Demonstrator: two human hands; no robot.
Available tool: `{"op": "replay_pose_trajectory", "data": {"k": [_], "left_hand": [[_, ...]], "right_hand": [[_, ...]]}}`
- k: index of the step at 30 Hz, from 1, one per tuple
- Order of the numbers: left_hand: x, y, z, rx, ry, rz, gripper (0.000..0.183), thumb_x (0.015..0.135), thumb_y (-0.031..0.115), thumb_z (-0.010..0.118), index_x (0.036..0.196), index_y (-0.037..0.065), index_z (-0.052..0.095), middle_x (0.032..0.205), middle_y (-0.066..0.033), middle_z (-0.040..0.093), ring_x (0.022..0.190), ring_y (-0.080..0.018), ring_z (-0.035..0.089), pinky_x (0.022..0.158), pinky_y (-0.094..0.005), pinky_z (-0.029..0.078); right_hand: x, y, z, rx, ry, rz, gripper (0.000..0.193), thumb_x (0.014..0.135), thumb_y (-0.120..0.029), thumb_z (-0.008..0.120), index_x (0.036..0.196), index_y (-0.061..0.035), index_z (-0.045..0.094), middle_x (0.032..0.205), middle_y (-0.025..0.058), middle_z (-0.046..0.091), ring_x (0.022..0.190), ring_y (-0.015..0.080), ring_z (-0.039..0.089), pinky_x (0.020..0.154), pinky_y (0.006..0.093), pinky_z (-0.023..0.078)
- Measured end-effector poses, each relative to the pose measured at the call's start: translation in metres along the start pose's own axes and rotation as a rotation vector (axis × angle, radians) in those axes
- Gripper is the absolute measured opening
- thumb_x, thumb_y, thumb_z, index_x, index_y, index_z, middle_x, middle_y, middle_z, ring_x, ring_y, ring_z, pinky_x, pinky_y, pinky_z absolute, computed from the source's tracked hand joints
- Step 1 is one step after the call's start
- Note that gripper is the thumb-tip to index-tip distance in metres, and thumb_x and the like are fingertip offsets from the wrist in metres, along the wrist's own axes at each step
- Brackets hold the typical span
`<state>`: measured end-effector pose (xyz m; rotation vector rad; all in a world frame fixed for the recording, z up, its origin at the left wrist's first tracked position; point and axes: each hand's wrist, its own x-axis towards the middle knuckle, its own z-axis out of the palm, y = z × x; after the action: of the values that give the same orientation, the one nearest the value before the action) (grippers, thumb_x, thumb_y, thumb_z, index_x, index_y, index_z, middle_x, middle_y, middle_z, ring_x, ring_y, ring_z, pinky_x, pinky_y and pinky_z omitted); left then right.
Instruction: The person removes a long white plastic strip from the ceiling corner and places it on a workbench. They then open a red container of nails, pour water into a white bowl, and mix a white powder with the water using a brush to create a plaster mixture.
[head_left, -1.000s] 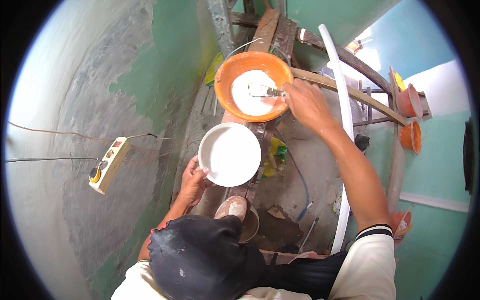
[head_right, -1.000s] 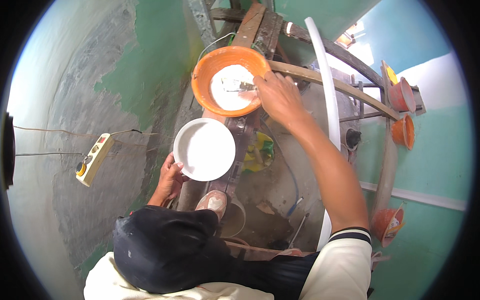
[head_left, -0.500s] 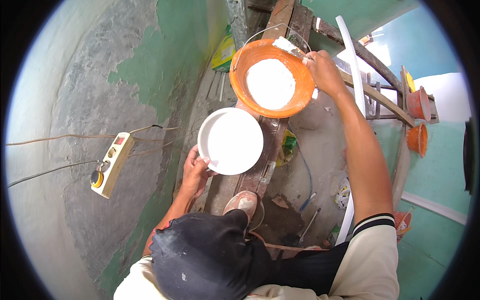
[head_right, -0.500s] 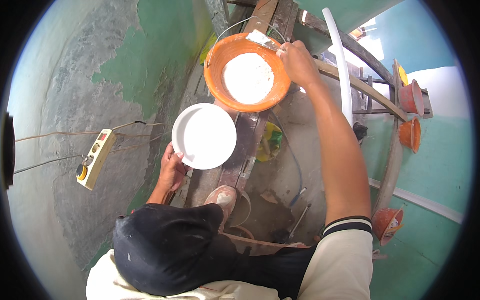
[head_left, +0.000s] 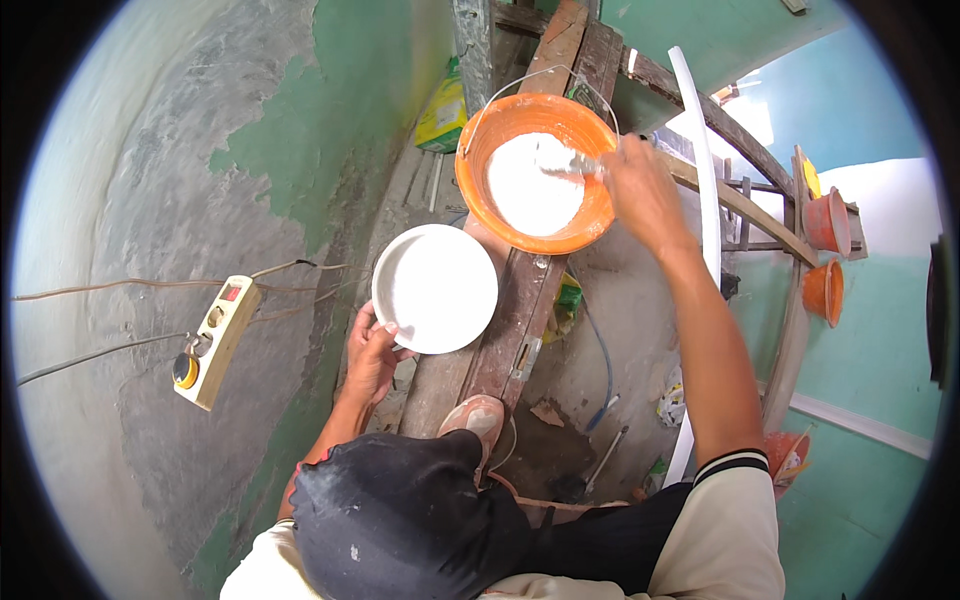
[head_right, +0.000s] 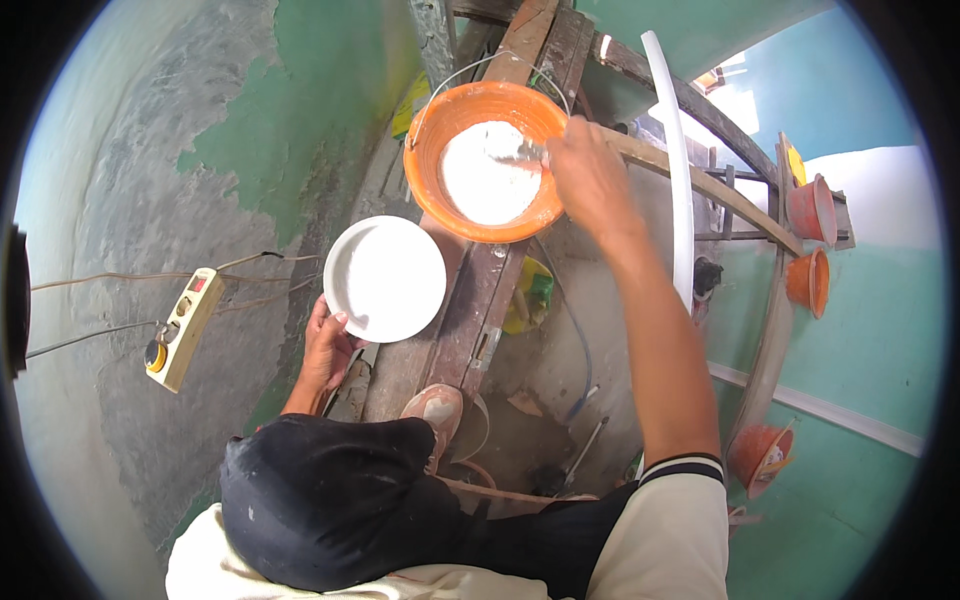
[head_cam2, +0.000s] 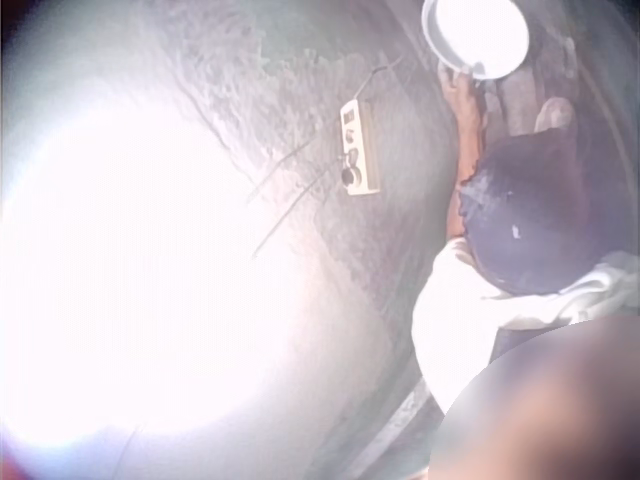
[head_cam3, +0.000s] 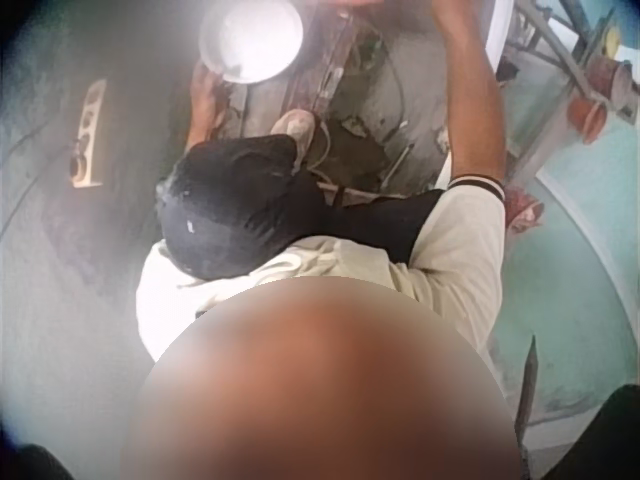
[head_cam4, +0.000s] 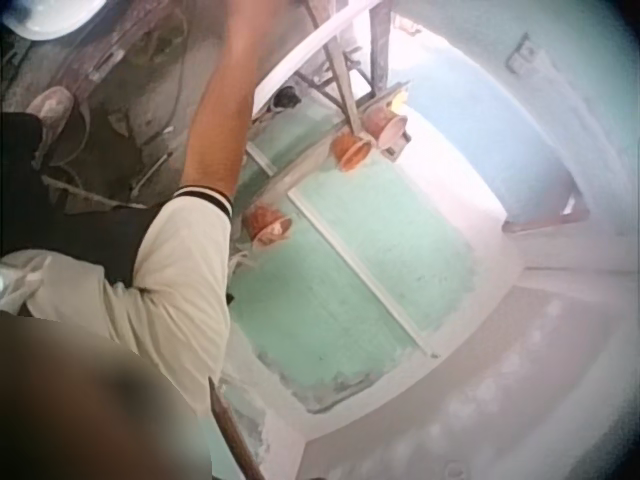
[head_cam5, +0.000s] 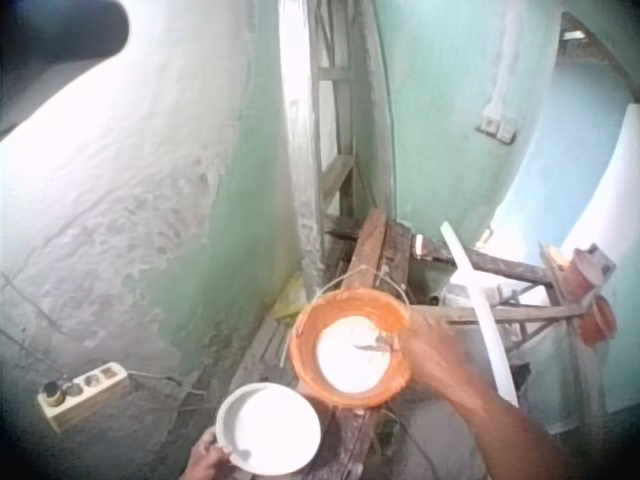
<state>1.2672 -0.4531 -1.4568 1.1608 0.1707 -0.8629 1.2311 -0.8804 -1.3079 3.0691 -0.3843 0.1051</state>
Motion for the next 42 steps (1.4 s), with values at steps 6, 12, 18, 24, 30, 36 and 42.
{"op": "replay_pose_trajectory", "data": {"k": [6,12,18,24,30,36,42], "left_hand": [[0.005,0.002,0.005,-0.013,0.004,0.014,0.072,0.093,0.030,0.072,0.153,0.010,0.039,0.136,-0.0131,0.063,0.116,-0.0242,0.071,0.090,-0.0446,0.066],[0.006,0.008,0.009,-0.080,0.032,0.028,0.077,0.092,0.026,0.075,0.155,0.010,0.033,0.135,-0.0129,0.067,0.118,-0.0229,0.070,0.088,-0.0439,0.064],[0.006,0.016,0.011,-0.074,0.055,0.056,0.080,0.092,0.029,0.076,0.156,0.011,0.033,0.135,-0.0134,0.067,0.119,-0.0239,0.070,0.088,-0.0441,0.064],[0.009,0.026,0.018,-0.051,0.060,0.080,0.073,0.092,0.032,0.073,0.151,0.009,0.037,0.140,-0.0157,0.059,0.121,-0.0272,0.069,0.097,-0.0503,0.063],[0.016,0.028,0.024,-0.079,0.078,0.087,0.078,0.092,0.031,0.076,0.153,0.008,0.033,0.138,-0.0170,0.062,0.121,-0.0292,0.069,0.093,-0.0494,0.064],[0.014,0.029,0.024,-0.075,0.080,0.102,0.083,0.091,0.031,0.078,0.155,0.008,0.030,0.137,-0.0178,0.064,0.120,-0.0298,0.070,0.090,-0.0475,0.065],[0.007,0.032,0.033,-0.049,0.091,0.116,0.084,0.090,0.032,0.079,0.155,0.007,0.031,0.135,-0.0161,0.066,0.119,-0.0284,0.070,0.090,-0.0478,0.064]], "right_hand": [[-0.007,-0.011,0.033,-0.164,-0.028,-0.111,0.015,0.089,-0.010,0.065,0.096,-0.0014,0.075,0.107,0.0158,0.068,0.113,0.0321,0.063,0.096,0.0473,0.050],[0.005,-0.029,0.075,0.096,-0.170,-0.073,0.018,0.093,-0.016,0.067,0.101,-0.0034,0.077,0.110,0.0167,0.070,0.112,0.0349,0.063,0.098,0.0472,0.050],[0.010,-0.026,0.081,0.256,-0.209,0.007,0.022,0.100,-0.023,0.067,0.105,-0.0043,0.077,0.110,0.0171,0.069,0.113,0.0371,0.063,0.099,0.0489,0.050],[0.011,-0.021,0.059,0.328,-0.183,0.066,0.024,0.101,-0.024,0.066,0.110,-0.0032,0.076,0.112,0.0186,0.068,0.113,0.0381,0.063,0.098,0.0497,0.049],[-0.006,-0.017,0.035,0.420,-0.087,0.050,0.026,0.104,-0.023,0.063,0.115,-0.0013,0.074,0.110,0.0189,0.066,0.110,0.0377,0.063,0.096,0.0493,0.049],[-0.030,-0.048,0.007,0.538,-0.088,-0.081,0.024,0.102,-0.019,0.065,0.115,-0.0007,0.073,0.106,0.0172,0.065,0.105,0.0370,0.064,0.093,0.0485,0.050],[-0.048,-0.086,0.020,0.455,-0.031,-0.246,0.022,0.095,-0.017,0.071,0.112,-0.0034,0.073,0.100,0.0118,0.061,0.100,0.0325,0.061,0.089,0.0472,0.050]]}}
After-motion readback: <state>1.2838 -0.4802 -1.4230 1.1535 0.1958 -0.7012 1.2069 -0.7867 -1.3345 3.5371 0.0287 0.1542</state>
